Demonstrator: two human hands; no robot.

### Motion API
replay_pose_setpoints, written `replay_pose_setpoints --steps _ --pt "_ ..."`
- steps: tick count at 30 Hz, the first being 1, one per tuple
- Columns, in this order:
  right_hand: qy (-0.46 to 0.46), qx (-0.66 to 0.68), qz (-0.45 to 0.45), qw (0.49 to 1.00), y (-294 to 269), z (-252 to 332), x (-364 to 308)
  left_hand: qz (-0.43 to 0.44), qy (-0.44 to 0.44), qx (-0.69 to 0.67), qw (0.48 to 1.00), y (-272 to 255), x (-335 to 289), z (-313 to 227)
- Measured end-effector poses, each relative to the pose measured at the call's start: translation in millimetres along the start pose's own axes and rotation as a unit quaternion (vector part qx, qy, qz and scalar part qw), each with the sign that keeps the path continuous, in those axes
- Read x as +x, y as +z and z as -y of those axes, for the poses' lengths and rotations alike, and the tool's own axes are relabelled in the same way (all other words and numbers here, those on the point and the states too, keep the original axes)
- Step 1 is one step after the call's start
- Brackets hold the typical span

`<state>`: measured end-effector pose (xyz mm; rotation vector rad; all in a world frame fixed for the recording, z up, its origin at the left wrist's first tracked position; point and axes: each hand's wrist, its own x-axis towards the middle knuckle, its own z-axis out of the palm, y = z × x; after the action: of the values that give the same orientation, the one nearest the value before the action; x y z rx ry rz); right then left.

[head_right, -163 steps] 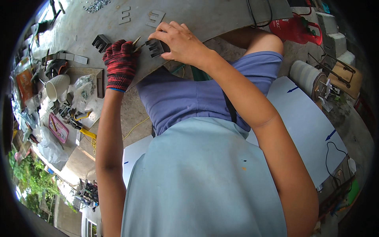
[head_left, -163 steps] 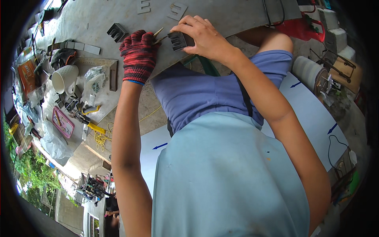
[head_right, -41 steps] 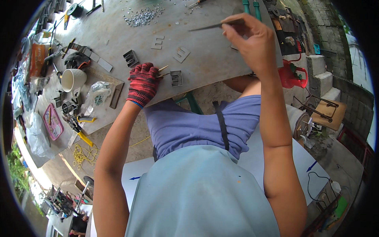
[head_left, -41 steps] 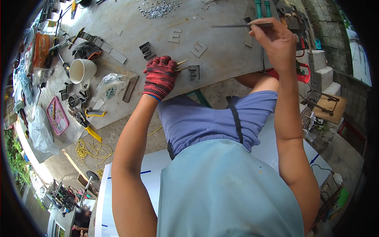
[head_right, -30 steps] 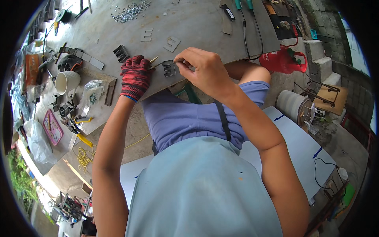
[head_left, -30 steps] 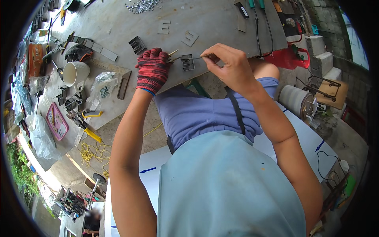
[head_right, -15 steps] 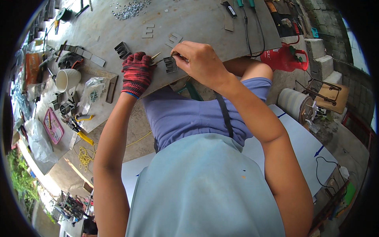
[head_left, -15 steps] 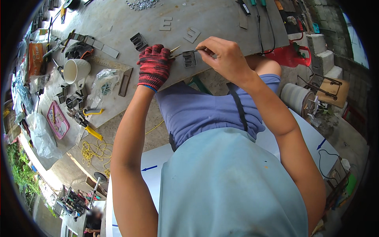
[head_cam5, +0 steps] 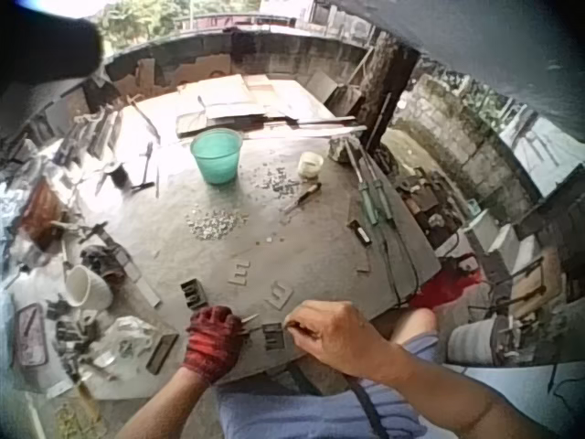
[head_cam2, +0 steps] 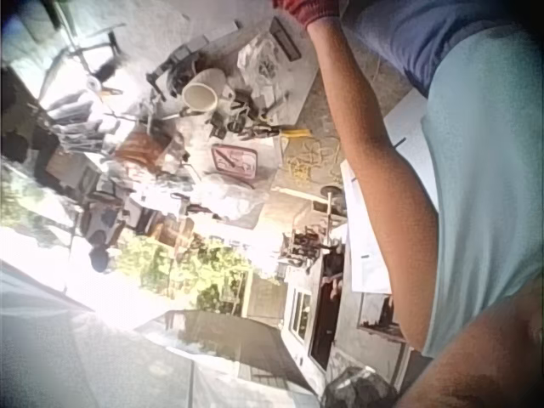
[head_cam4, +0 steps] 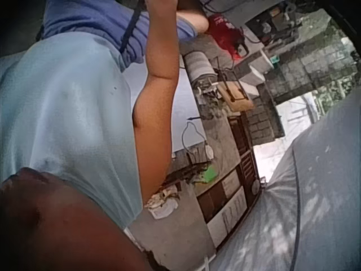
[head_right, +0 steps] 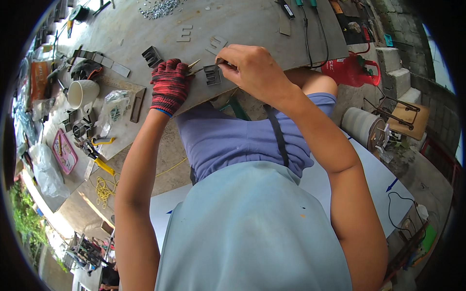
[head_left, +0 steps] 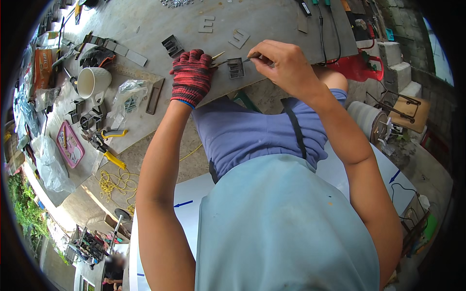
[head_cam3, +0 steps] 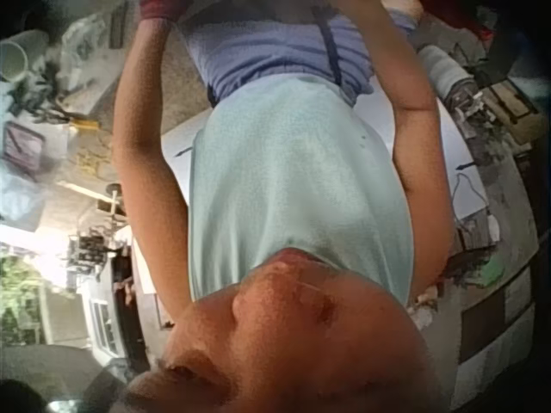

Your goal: Solder metal pins onto the back of small metal sign letters.

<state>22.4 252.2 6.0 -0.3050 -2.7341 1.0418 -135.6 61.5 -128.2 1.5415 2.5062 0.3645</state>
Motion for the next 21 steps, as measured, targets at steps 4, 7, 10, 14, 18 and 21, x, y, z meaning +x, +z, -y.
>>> replay_pose_setpoints --steps 4,7,10,14,18,21 --pt "-0.024 -0.016 0.014 0.999 3.6 -4.9 3.6 0.005 0.001 0.0 1.0 -0.6 1.0 -1.0" --pt "-0.035 -0.031 0.016 0.999 4.7 -6.0 6.8 0.002 0.0 0.003 1.0 -0.6 0.6 -1.5" --pt "-0.035 -0.032 0.012 0.999 7.9 -6.2 8.6 -0.002 0.002 0.003 1.0 0.8 -0.1 0.4" --pt "-0.027 -0.031 0.009 0.999 9.5 -5.6 8.4 -0.021 0.012 -0.009 1.0 2.8 -0.7 2.2" --pt "-0.024 -0.014 -0.006 1.0 8.7 -2.5 7.0 -0.022 0.011 -0.01 1.0 2.8 -0.2 1.2" --pt "0.001 0.003 -0.008 1.0 1.9 1.5 5.6 -0.019 0.009 -0.011 1.0 2.1 0.7 1.0"
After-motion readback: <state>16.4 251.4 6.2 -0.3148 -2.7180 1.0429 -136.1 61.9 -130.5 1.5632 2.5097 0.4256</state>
